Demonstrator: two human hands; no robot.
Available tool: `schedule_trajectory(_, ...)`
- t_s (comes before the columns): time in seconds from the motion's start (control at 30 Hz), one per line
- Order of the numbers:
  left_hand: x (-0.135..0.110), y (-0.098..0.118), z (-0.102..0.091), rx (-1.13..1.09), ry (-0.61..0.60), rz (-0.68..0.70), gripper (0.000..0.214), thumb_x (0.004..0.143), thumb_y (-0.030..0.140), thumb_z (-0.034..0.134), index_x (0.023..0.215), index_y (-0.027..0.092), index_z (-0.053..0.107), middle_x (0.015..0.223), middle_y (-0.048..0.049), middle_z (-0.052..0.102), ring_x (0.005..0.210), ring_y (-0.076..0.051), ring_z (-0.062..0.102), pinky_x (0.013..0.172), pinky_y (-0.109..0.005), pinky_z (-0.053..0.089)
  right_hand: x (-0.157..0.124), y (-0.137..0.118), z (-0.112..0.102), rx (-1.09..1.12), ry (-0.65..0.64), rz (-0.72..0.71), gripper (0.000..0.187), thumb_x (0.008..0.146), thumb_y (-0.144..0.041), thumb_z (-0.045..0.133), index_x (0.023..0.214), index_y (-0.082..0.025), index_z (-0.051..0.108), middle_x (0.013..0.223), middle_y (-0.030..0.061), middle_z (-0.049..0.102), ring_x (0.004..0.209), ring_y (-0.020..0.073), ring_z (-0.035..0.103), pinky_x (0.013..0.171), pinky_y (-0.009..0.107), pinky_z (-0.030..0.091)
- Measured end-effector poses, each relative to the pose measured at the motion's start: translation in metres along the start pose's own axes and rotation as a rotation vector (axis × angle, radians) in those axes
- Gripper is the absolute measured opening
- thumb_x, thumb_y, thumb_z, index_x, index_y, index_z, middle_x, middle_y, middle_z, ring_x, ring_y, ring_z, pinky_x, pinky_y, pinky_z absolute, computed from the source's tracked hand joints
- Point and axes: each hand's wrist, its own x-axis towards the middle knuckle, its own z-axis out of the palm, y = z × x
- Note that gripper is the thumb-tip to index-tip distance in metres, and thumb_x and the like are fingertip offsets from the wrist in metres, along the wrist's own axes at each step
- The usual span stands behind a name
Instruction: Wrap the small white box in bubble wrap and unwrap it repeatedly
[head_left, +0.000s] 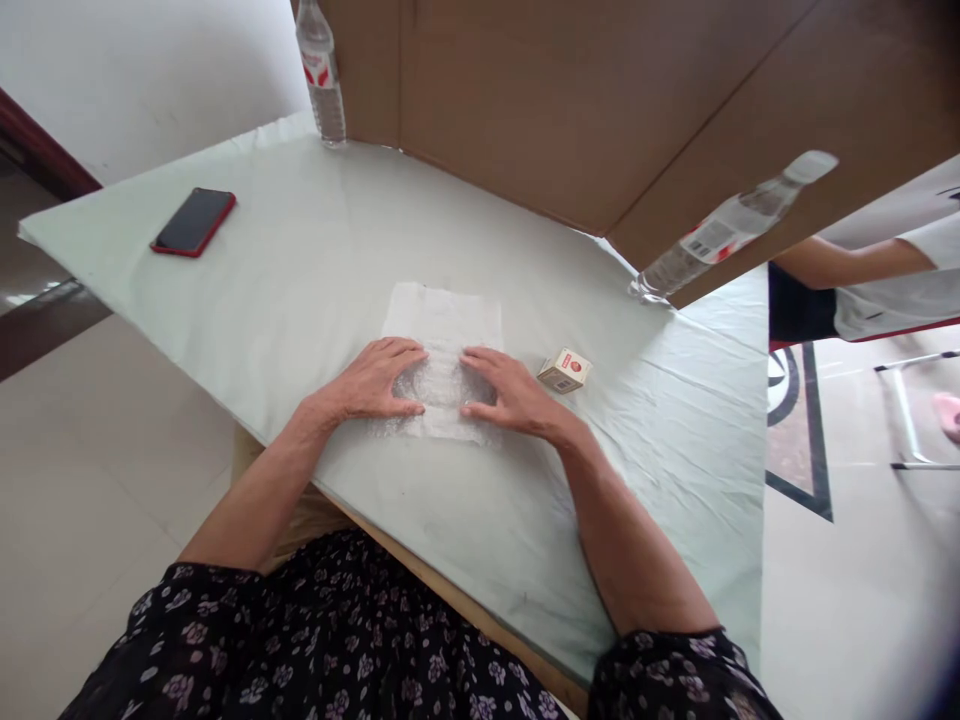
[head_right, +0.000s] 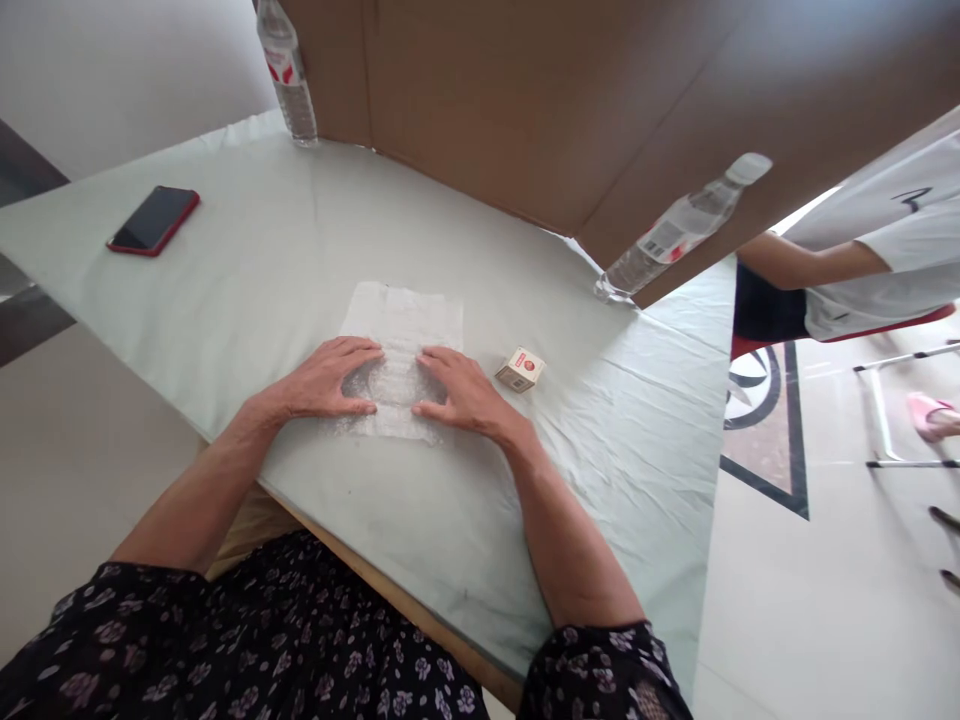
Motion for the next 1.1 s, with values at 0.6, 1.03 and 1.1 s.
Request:
schedule_trajectory(0.6,0.000,0.001,-0.002,-0.092,0.001,-0.031,0.104,0.074,0.055,0.077,0.159,0.019,0.027,0.156,-0.0184,0.044,0.146,-0.038,0.040,0.121,-0.055,0.030,0.003,-0.028,-0.034,0.023,0.335,0.112,0.055,0.082,-0.041,0.070,0.134,-0.024,0.061,0.108,0.0078,0.072,0.092,0.0251,0.067,0.087,0.041,0.052)
schedule_trajectory(1.03,0.000,0.003,-0.004,-0.098,-0.018,-0.041,0.108,0.074,0.051,0.078,0.160,0.016,0.023,0.156,-0.0191,0.045,0.146,-0.038,0.040,0.122,-0.052,0.030,0.036,-0.010,0.011,0.130,0.122,0.063,0.061,0.081,-0.035,0.067,0.140,-0.024,0.055,0.140,0.0105,0.063,0.123,0.0313,0.061,0.103,0.049,0.048)
schedule_trajectory(1.1,0.000,0.003,-0.005,-0.098,-0.018,-0.042,0.108,0.074,0.051,0.078,0.160,0.017,0.023,0.156,-0.0188,0.044,0.146,-0.038,0.040,0.122,-0.052,0.030,0.036,-0.009,0.011,0.131,0.128,0.049,0.055,0.080,-0.034,0.067,0.134,-0.025,0.060,0.134,0.0086,0.068,0.118,0.0305,0.064,0.102,0.048,0.049)
